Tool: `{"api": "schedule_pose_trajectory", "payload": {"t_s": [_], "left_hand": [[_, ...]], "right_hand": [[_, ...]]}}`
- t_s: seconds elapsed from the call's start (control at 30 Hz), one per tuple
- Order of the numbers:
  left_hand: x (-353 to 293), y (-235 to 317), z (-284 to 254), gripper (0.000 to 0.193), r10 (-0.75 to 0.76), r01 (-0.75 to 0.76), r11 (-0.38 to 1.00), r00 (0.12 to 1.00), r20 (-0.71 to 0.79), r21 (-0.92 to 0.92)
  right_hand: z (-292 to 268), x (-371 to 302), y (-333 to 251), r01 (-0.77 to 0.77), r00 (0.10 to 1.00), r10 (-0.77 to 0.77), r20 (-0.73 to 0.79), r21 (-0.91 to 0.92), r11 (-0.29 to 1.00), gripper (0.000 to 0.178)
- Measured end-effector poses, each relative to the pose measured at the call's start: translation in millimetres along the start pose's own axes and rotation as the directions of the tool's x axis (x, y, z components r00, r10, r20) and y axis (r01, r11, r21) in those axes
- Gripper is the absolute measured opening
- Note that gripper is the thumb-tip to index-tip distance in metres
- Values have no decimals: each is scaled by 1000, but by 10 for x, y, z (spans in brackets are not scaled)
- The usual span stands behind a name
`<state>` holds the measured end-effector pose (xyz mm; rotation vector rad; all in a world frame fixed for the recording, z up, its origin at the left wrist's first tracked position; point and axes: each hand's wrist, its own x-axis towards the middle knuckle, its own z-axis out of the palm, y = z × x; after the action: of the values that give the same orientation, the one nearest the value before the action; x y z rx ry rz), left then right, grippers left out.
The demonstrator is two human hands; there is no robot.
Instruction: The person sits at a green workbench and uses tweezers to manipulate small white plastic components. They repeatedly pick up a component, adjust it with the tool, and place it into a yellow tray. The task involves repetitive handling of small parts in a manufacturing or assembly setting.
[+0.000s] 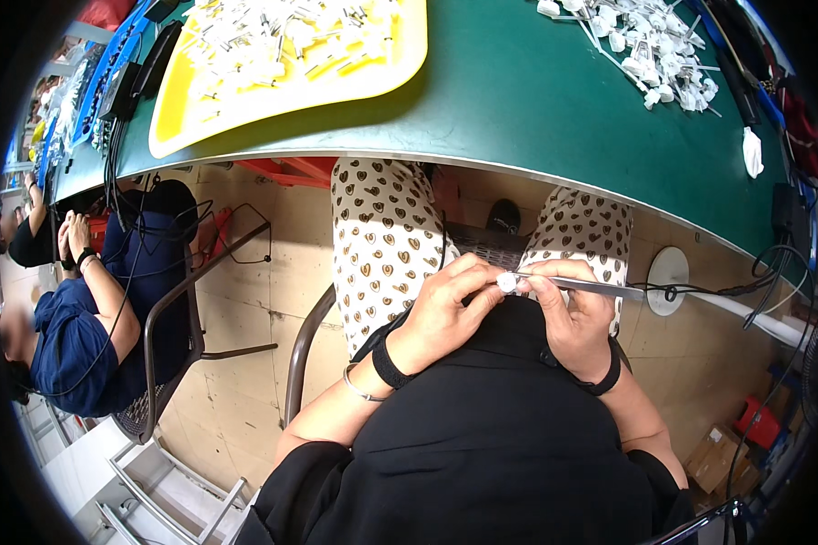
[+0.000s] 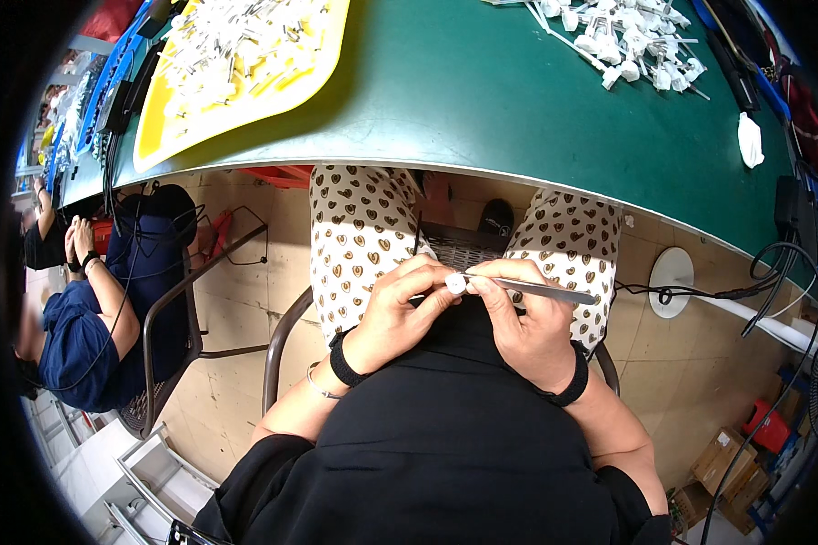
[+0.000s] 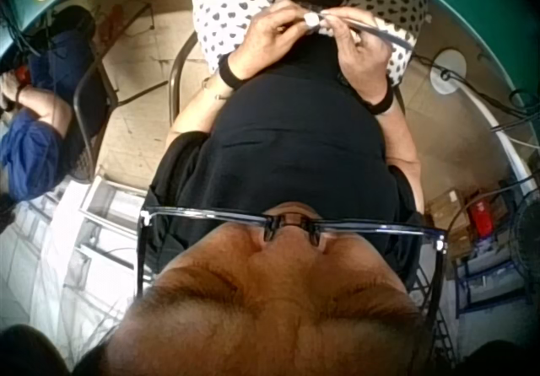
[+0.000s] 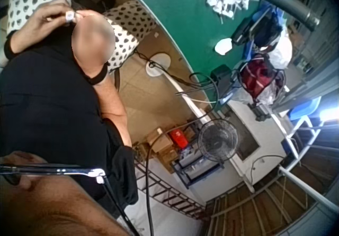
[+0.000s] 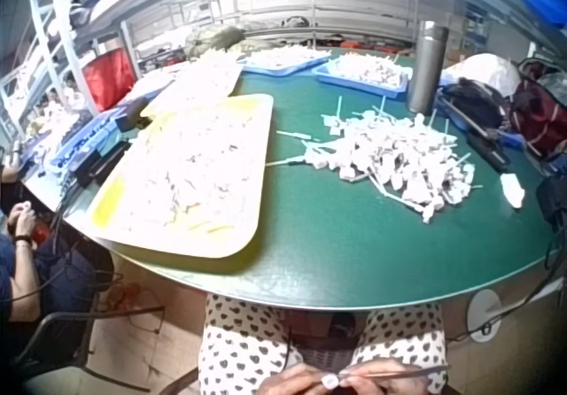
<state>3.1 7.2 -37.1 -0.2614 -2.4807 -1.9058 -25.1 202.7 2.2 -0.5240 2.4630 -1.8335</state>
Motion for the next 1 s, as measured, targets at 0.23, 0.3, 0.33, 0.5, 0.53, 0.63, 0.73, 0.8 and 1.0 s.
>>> {"api": "schedule_pose_trajectory", "payload": {"t_s": [0.23,0.3,0.33,0.5,0.53,0.63,0.73,0.8,1.0], "left_hand": [[7,23,-8,16,-1,1,1000,1000,8,11],[5,17,-5,16,7,-7,1000,1000,6,10],[4,13,-5,17,11,-11,1000,1000,5,8],[2,10,0,17,23,-23,1000,1000,-5,3],[4,13,-3,17,26,-26,1000,1000,-2,6],[0,5,-1,18,26,-26,1000,1000,2,12],[2,40,-13,19,0,0,1000,1000,10,7],[3,48,-15,19,-5,5,1000,1000,11,8],[0,19,9,18,60,-59,998,998,-19,23]], "right_hand": [[17,-15,1,-5,1000,6,-27,30,1000,9],[6,-14,6,-1,1000,1,-18,17,1000,8],[2,-13,7,2,1000,-2,-14,10,1000,8],[-9,-16,-17,-33,999,34,-20,53,998,7],[-8,-20,-12,-33,999,34,-23,57,998,7],[-5,-14,-9,-28,999,29,-20,50,998,7],[-37,-24,-11,-33,998,32,46,32,999,6],[-38,-11,-40,-30,998,29,53,19,999,6],[2,-17,-40,-28,999,29,21,-30,999,7]]}}
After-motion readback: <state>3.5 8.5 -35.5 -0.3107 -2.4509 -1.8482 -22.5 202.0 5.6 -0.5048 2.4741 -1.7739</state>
